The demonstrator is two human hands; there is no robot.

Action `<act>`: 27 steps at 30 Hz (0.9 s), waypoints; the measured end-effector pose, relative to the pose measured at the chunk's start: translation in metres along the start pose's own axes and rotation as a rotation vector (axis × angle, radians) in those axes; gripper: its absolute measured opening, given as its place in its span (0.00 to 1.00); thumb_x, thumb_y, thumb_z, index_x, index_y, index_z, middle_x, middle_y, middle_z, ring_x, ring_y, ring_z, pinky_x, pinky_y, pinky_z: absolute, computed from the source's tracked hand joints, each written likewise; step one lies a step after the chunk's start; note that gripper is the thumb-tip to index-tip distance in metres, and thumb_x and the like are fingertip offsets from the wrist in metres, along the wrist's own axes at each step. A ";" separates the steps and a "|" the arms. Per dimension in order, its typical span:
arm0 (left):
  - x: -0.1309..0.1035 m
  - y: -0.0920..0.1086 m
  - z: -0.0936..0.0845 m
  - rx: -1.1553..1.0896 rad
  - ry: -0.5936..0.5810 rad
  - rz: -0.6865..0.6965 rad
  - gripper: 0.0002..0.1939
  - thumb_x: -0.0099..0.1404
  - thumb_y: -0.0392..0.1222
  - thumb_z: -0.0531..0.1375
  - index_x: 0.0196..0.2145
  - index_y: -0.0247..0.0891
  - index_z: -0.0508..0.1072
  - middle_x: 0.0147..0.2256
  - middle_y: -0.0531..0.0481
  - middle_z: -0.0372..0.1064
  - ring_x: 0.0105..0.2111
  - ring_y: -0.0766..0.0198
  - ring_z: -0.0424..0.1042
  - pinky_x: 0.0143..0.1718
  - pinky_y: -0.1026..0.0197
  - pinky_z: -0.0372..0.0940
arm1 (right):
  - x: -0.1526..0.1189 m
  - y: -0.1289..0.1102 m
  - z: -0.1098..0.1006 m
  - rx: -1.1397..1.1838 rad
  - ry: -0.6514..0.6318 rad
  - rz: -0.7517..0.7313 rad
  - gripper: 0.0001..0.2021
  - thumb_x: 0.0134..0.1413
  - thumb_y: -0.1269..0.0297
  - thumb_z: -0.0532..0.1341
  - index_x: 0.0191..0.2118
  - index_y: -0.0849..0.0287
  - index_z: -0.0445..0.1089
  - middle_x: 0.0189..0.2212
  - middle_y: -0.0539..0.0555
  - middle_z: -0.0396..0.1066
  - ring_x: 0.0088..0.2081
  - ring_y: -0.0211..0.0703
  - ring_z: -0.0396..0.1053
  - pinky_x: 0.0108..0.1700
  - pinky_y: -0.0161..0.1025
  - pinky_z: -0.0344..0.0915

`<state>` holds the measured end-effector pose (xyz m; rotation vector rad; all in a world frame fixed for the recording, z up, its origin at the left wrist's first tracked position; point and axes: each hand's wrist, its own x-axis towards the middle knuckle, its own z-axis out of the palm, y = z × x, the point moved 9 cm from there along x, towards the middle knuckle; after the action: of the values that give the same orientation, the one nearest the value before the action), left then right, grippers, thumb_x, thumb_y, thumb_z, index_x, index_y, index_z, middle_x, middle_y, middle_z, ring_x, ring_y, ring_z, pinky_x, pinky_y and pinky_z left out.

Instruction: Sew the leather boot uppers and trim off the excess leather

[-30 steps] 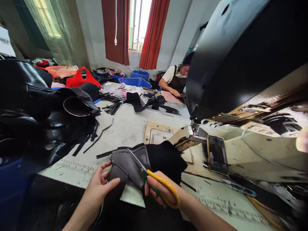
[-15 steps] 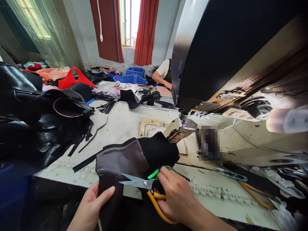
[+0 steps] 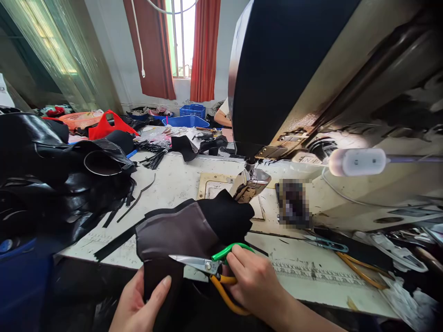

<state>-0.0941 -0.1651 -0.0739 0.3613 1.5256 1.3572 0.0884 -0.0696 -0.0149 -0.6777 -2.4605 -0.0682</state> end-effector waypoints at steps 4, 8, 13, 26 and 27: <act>-0.003 -0.004 0.003 -0.100 0.024 -0.066 0.33 0.47 0.50 0.73 0.49 0.39 0.72 0.44 0.45 0.79 0.47 0.46 0.76 0.49 0.52 0.71 | 0.000 0.019 -0.003 0.192 -0.016 0.158 0.07 0.55 0.73 0.53 0.27 0.57 0.58 0.24 0.50 0.60 0.22 0.36 0.56 0.24 0.35 0.50; -0.007 -0.010 0.002 -0.184 0.077 -0.138 0.40 0.46 0.49 0.74 0.55 0.39 0.67 0.41 0.46 0.80 0.38 0.47 0.79 0.41 0.51 0.75 | -0.006 0.026 -0.010 0.154 -0.017 0.206 0.03 0.50 0.69 0.56 0.30 0.57 0.59 0.27 0.52 0.61 0.26 0.39 0.58 0.27 0.35 0.52; -0.008 -0.014 0.006 -0.230 0.042 -0.137 0.47 0.44 0.49 0.75 0.59 0.41 0.63 0.43 0.45 0.79 0.45 0.44 0.76 0.43 0.52 0.74 | -0.017 0.013 -0.011 0.048 0.000 0.110 0.04 0.46 0.74 0.55 0.28 0.58 0.60 0.27 0.53 0.61 0.29 0.42 0.56 0.30 0.38 0.51; -0.014 -0.007 0.008 -0.226 0.032 -0.061 0.41 0.45 0.48 0.75 0.55 0.42 0.66 0.44 0.46 0.78 0.48 0.46 0.75 0.44 0.54 0.73 | -0.024 0.021 -0.030 0.071 0.175 0.119 0.09 0.57 0.73 0.55 0.27 0.56 0.56 0.23 0.48 0.57 0.23 0.36 0.55 0.25 0.35 0.51; -0.015 -0.006 0.006 -0.229 0.031 -0.057 0.39 0.45 0.48 0.75 0.53 0.42 0.67 0.43 0.47 0.79 0.46 0.47 0.76 0.42 0.55 0.73 | -0.026 0.028 -0.034 0.101 0.202 0.150 0.09 0.57 0.72 0.55 0.28 0.56 0.57 0.23 0.48 0.58 0.23 0.36 0.56 0.24 0.34 0.53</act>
<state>-0.0803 -0.1746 -0.0710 0.1526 1.3776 1.4797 0.1376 -0.0630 -0.0038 -0.7697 -2.1985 0.0441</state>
